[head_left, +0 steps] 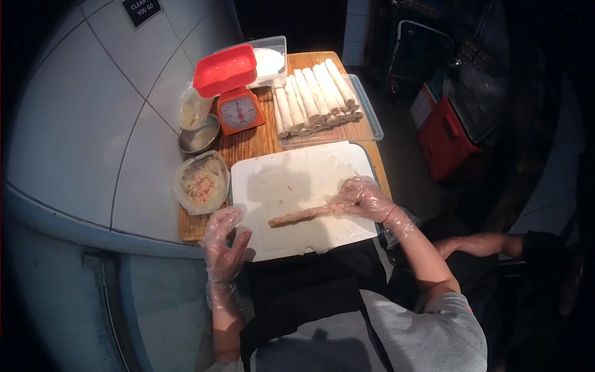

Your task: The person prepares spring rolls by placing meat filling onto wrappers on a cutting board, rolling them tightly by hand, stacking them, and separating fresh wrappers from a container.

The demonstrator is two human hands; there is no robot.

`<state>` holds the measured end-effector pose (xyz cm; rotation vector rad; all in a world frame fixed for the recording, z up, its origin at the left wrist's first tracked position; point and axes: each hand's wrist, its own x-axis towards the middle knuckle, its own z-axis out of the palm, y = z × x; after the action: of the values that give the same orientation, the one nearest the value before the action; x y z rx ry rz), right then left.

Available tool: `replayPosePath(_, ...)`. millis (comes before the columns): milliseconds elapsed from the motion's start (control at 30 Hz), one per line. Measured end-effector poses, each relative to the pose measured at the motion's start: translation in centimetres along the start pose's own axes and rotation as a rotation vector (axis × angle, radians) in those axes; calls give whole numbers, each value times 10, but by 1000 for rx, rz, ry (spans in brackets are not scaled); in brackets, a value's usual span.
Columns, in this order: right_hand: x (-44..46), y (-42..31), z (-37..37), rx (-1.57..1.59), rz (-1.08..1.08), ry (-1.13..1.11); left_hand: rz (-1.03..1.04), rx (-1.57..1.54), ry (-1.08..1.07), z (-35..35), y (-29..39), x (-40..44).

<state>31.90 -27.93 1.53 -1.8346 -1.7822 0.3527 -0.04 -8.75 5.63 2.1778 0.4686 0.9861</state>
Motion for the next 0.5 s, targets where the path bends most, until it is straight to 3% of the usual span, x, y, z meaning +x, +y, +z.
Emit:
replayPosePath(200,-8,8,0,-61,-49,25,-29,-59,-24,-2,-5,-6)
replayPosePath(333,-12,8,0,-7,45,10,-9,-37,-43,0,-5,-5)
replayPosePath(467,-5,-12,-5,-73,-31,149,12,87,-222,26,14,15)
replayPosePath(500,-2,-15,-3,-92,-57,181,110,171,-270,40,17,22)
